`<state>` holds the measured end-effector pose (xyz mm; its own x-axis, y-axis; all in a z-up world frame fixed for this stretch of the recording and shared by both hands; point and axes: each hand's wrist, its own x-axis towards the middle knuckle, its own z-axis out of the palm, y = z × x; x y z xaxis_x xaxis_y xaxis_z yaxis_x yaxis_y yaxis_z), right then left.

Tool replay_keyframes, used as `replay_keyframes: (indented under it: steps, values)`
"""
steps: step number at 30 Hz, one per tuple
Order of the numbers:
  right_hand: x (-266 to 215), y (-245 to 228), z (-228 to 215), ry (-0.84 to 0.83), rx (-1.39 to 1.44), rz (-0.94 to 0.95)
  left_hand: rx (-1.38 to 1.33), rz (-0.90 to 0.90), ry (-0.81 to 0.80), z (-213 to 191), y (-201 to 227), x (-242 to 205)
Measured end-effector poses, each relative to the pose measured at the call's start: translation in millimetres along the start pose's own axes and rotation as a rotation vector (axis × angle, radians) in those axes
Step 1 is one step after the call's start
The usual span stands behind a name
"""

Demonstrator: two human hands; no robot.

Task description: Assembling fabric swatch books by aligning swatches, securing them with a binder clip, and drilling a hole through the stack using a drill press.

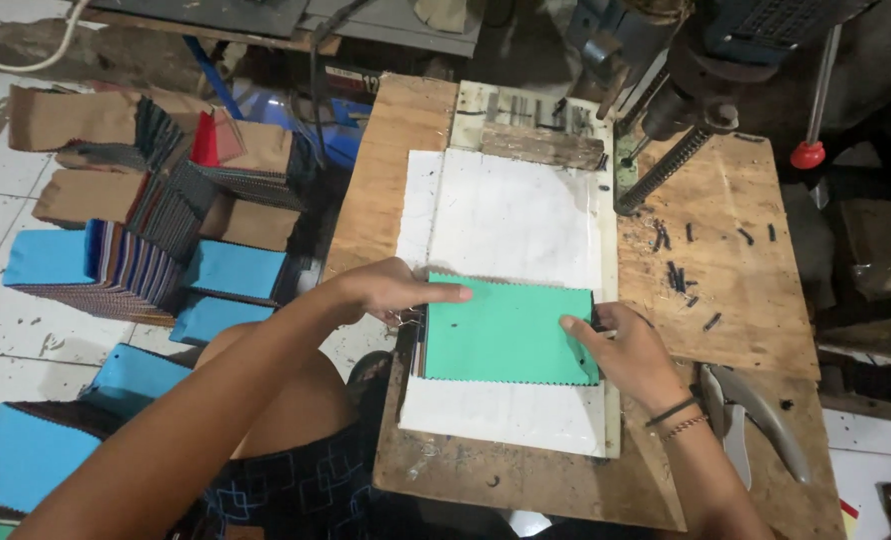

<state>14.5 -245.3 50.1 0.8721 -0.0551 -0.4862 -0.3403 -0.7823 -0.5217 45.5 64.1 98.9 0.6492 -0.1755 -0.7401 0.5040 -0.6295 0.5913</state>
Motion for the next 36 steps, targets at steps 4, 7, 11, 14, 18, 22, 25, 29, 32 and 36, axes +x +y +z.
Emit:
replay_keyframes:
  steps: [4,7,11,14,18,22,25,29,32,36]
  values:
    - [1.2,1.6,0.9,-0.003,-0.018,0.0,0.093,0.069,0.034,-0.8,-6.4,13.4]
    - [10.7,9.9,6.7,0.038,-0.012,-0.003,0.118,0.132,0.094,-0.9,-23.6,37.4]
    - [11.2,17.8,8.8,0.122,0.119,0.023,0.133,0.145,0.17,12.4,-45.4,65.7]
    - [22.9,29.1,11.8,0.098,0.254,0.017,0.121,0.136,0.171,11.5,-42.9,57.3]
    - [28.8,40.8,16.2,0.065,0.45,0.028,0.069,0.177,0.165,6.5,-21.7,20.2]
    - [9.8,20.6,0.8,-0.077,0.484,0.041,-0.058,0.184,0.049,-2.3,-26.4,5.4]
    - [18.1,29.4,4.6,-0.121,0.498,0.027,-0.073,0.157,0.008,-6.6,-25.4,-2.1]
    - [25.0,38.6,8.0,-0.162,0.485,0.017,-0.114,0.11,0.011,-10.3,-24.8,-8.0]
    - [-0.6,2.2,-6.2,-0.158,0.383,0.062,-0.138,0.104,-0.02,-11.8,-23.2,-9.7]
    - [4.3,3.3,-10.7,-0.102,0.419,0.061,-0.198,0.129,-0.012,-11.2,-21.1,-6.1]
